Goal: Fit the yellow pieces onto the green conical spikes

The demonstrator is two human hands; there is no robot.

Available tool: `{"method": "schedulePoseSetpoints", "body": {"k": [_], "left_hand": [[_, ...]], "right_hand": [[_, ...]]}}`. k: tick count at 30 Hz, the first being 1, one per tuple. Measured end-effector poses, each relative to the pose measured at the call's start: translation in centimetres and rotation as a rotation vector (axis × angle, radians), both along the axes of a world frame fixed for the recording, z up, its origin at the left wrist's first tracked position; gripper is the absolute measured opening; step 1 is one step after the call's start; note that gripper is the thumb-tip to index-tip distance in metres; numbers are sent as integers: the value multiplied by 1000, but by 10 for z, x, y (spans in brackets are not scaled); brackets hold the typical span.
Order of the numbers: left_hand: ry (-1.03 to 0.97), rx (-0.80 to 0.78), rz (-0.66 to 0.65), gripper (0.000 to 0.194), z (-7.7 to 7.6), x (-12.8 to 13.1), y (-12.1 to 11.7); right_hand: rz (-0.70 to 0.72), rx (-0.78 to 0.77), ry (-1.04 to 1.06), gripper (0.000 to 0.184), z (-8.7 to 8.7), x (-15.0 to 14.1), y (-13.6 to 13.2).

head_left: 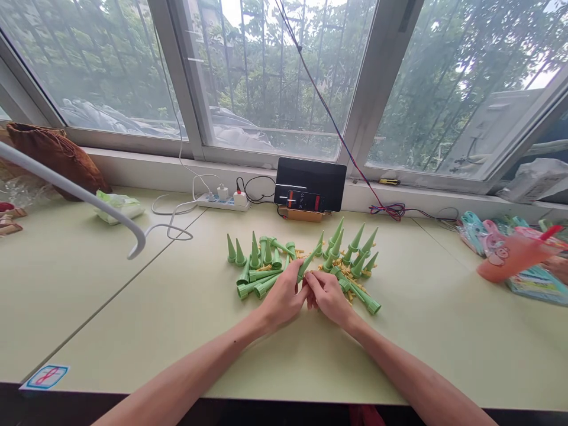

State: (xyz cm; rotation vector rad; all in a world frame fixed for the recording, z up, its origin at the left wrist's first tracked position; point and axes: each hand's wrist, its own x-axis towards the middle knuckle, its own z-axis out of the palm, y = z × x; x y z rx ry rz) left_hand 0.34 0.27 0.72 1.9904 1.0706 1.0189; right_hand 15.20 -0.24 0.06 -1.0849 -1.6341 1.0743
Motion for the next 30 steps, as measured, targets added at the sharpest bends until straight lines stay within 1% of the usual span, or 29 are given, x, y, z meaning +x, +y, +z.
{"method": "schedulePoseSetpoints", "body": {"k": [4, 9, 14, 17, 24, 30], "left_hand": [[2, 8, 14, 37, -1, 0, 0], [-5, 9, 25, 30, -3, 0, 1], [4, 0, 12, 32, -6, -1, 3], [13, -6, 14, 35, -8, -1, 3], [8, -33, 3, 39, -7, -1, 2], [-16, -55, -4, 35, -5, -1, 1]], "right_hand": [[30, -56, 58, 43, -1, 1, 2], [75, -135, 170, 43, -3, 0, 4], [136, -252, 297, 41, -4, 1, 7], [154, -301, 331, 41, -3, 1, 8], [153, -272, 308, 43, -5, 1, 8], [149, -268, 298, 43, -6, 2, 9]]}}
